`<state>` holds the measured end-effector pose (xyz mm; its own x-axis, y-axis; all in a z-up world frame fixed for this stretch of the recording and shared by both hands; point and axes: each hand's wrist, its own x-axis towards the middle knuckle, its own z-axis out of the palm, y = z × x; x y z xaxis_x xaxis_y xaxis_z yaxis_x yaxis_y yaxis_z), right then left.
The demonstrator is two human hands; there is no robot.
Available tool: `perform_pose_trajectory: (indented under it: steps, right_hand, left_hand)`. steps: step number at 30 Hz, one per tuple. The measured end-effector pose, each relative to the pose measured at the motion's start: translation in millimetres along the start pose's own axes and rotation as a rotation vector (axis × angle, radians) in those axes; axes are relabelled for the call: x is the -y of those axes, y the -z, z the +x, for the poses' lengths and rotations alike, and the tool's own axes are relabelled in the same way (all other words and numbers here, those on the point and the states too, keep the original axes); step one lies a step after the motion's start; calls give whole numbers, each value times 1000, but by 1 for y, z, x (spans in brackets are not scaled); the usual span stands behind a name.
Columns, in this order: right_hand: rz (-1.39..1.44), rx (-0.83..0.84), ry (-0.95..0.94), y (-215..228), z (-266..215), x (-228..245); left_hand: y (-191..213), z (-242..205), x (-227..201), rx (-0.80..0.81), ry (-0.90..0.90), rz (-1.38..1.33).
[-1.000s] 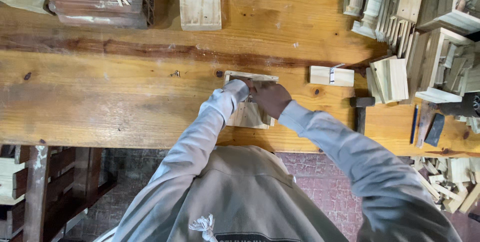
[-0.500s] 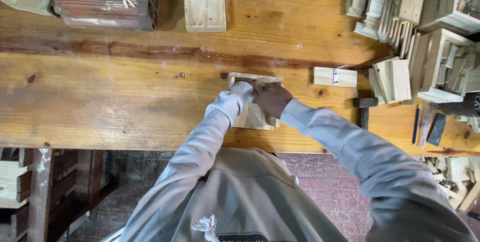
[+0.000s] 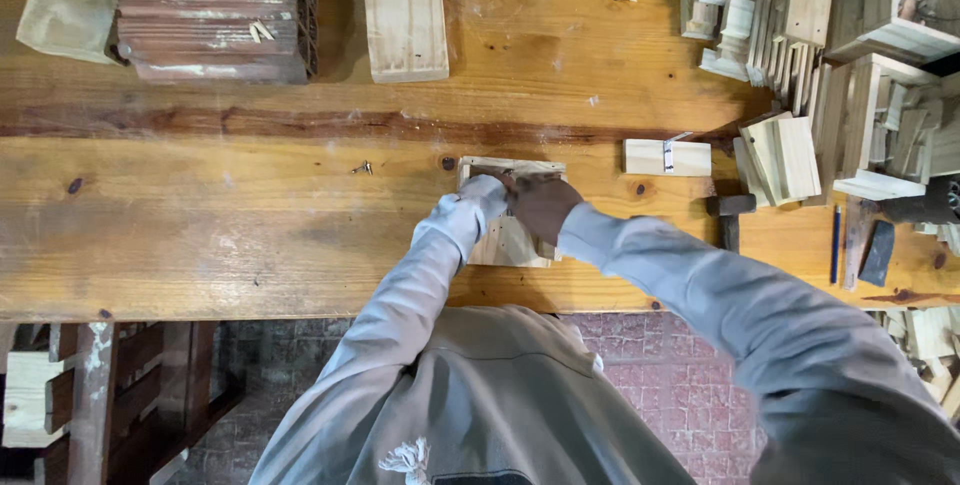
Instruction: The person assembles a small wooden box by placing thin wooden slats into a base and using a screwdriver to secure metal hardware.
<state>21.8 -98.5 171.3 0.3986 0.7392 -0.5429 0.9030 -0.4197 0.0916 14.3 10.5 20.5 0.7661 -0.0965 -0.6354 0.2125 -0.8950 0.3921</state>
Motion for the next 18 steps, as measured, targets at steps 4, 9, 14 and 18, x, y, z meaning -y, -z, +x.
perform_pose_trajectory:
  steps: [4,9,14,18]
  right_hand:
    - [-197,-164,188,-19,-7,-1]
    - [212,-34,-212,-66,25,7]
    - [403,165,-419,-81,65,-26]
    - [361,253,-387,-64,53,-32]
  left_hand:
    - [9,-7,-6,22,63,-47]
    - [-63,71,6,-31,103,-9]
    - [-130,131,51,-1,107,139]
    - [-133,133,61,57,36,292]
